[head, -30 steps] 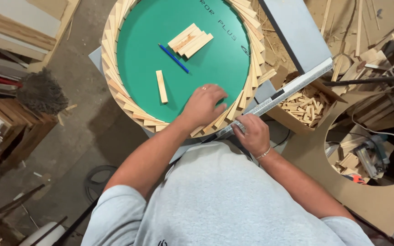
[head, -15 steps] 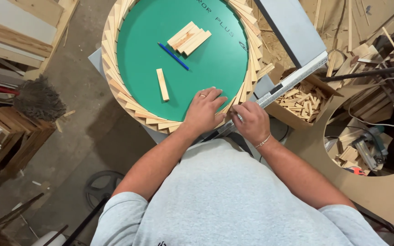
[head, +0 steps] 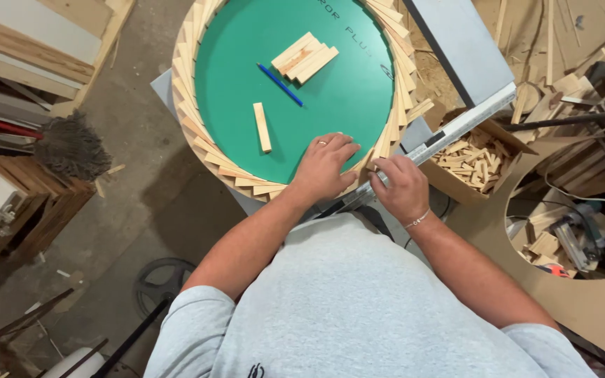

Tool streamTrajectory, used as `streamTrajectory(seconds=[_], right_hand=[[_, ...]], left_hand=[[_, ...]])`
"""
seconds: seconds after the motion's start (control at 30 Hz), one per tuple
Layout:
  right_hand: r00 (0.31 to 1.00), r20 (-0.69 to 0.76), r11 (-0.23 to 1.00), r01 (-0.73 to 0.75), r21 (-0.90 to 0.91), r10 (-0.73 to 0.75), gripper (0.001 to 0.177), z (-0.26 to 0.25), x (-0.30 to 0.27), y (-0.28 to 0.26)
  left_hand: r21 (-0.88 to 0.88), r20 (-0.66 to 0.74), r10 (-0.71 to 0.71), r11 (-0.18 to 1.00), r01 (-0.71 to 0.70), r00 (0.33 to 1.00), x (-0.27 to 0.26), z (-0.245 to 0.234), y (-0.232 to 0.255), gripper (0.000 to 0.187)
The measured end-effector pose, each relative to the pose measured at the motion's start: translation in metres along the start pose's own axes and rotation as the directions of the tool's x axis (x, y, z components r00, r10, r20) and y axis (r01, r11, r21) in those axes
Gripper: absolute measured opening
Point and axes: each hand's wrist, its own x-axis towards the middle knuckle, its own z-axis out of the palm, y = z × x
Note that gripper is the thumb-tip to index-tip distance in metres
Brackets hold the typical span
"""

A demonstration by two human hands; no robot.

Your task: Arranging small wooden slats in a radial pattern around a circular frame

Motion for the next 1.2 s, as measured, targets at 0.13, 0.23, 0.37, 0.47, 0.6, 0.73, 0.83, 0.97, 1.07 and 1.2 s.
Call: streamTrajectory(seconds=[0.13, 0.23, 0.37, 0.47, 0.6, 0.73, 0.83, 0.97, 1.07, 1.2], right_hand=[[0.999, -0.01, 0.998, -0.042, 0.036, 0.043, 0.024, -0.004, -0.009, 0.007], [0.991, -0.019, 0.977, -0.126, 0.17, 0.131, 0.015, -0.016, -0.013, 0.01], [0.948, 0.033, 0.936, -0.317, 0.156, 0.315, 0.011, -0.045, -0.01, 0.011], [0.941, -0.012, 0.929, -0.332, 0.167, 0.338, 0.011, -0.061, -0.012, 0.012], [0.923, 0.01, 0.906, -0.379, 0.189, 0.384, 0.012, -0.066, -0.023, 0.011], [0.925, -0.057, 0.891, -0.343, 0.297, 0.375, 0.014, -0.05, -0.035, 0.013], [0.921, -0.033, 0.873, -0.356, 0.334, 0.388, 0.015, -0.049, -0.026, -0.001], [0.832, 0.197, 0.64, -0.531, 0.555, 0.519, 0.015, -0.055, -0.005, -0.022], [0.72, 0.458, 0.317, -0.662, 0.68, 0.522, 0.015, -0.052, -0.003, -0.041], [0.676, 0.599, 0.019, -0.67, 0.742, 0.429, 0.017, -0.025, -0.021, -0.039]], left_hand=[[-0.144, -0.069, -0.017, 0.989, 0.007, 0.997, 0.035, -0.031, -0.023, 0.049], [0.308, -0.238, -0.018, 0.947, 0.093, 0.971, 0.064, -0.06, -0.05, 0.046], [0.69, -0.139, 0.018, 0.719, 0.083, 0.99, 0.076, -0.045, -0.088, 0.046], [0.783, -0.192, 0.181, 0.621, 0.04, 0.965, 0.074, -0.045, -0.081, 0.039], [0.668, -0.269, 0.285, 0.743, -0.035, 0.92, 0.074, -0.043, -0.069, 0.013], [0.552, -0.455, 0.331, 0.833, -0.029, 0.827, 0.073, -0.016, -0.072, 0.021], [0.42, -0.441, 0.123, 0.904, 0.083, 0.889, 0.067, -0.009, -0.064, 0.023], [0.237, -0.448, 0.239, 0.961, -0.144, 0.862, 0.051, -0.035, -0.005, 0.025], [0.131, -0.41, 0.379, 0.925, -0.357, 0.83, 0.017, -0.053, 0.052, 0.016], [0.069, -0.448, 0.45, 0.879, -0.472, 0.772, -0.012, -0.026, 0.066, 0.021]])
